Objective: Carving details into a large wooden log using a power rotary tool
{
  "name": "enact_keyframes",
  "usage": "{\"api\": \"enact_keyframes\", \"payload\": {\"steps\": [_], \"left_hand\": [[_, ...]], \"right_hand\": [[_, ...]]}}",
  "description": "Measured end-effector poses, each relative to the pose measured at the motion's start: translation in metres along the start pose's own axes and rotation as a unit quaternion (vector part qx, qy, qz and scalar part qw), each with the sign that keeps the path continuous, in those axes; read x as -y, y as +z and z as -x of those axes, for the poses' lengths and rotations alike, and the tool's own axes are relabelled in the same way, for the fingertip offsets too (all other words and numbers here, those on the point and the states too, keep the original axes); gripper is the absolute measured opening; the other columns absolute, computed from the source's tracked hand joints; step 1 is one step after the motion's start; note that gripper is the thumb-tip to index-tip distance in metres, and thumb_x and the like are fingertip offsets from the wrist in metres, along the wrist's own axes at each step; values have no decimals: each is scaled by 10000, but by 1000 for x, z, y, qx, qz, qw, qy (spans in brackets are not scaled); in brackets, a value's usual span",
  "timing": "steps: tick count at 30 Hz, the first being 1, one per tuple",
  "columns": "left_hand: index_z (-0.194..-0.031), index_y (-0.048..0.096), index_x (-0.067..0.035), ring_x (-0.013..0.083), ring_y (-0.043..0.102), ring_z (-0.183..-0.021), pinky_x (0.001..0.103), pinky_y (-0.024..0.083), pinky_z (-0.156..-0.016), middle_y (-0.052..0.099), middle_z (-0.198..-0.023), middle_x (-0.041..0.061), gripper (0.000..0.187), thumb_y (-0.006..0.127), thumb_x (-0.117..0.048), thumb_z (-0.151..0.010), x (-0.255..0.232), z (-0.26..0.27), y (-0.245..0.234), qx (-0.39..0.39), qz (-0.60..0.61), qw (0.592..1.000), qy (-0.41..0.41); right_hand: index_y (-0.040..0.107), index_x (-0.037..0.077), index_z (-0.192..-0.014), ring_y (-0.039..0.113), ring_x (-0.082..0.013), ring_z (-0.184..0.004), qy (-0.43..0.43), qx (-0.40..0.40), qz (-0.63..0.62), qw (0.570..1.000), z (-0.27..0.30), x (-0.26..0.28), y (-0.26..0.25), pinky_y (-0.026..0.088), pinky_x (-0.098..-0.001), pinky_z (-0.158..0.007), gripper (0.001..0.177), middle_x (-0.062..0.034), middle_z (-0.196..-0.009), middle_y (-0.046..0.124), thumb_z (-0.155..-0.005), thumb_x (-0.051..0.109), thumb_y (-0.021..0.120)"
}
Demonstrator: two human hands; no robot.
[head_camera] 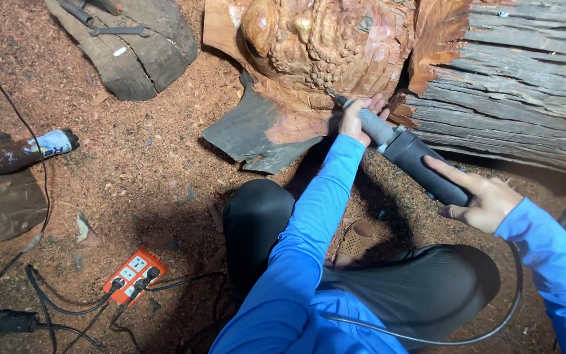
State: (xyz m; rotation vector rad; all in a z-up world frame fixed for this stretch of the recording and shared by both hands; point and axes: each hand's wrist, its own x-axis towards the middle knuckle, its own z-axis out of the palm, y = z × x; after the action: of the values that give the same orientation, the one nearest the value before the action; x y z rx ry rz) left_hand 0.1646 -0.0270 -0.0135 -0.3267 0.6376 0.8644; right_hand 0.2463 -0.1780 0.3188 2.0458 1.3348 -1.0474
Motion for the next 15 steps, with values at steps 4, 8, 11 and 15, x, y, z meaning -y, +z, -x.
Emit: {"api": "enact_keyframes", "payload": {"steps": [4,8,11,15], "left_hand": [[-953,566,-126,308,633,-1223,535,533,-1022,696,-1265,168,161,648,-150,-816,1,-15,-14,2,-4,1000,-8],[-1028,723,-44,279,745,-877,502,617,-857,771,-992,147,261,720,-110,-775,4,-47,-27,27,-25,999,-31],[-937,674,-39,187,712,-773,386,635,-830,724,-862,44,187,730,-89,-767,-9,42,41,11,-70,996,-45],[-1005,538,-101,119,668,-1036,336,570,-1002,655,-1062,-36,234,693,-76,-832,-19,47,42,11,-81,997,-13]], "right_hand": [[207,620,-1572,839,-246,-864,-13,-3,0,1000,-8,-9,9,556,-309,-937,1075,203,-1539,542,-762,212,783],[318,546,-1547,641,-378,-1232,-79,-66,-81,991,-4,-13,16,530,-448,-1032,1030,-70,-1474,582,-698,224,804],[400,488,-1529,611,-493,-1221,-116,-112,-153,975,4,-14,18,525,-551,-1060,982,-196,-1421,612,-698,181,824],[346,596,-1493,657,-383,-1215,-120,-115,-144,975,-5,-21,30,536,-451,-1088,989,-112,-1383,655,-687,273,819]]}}
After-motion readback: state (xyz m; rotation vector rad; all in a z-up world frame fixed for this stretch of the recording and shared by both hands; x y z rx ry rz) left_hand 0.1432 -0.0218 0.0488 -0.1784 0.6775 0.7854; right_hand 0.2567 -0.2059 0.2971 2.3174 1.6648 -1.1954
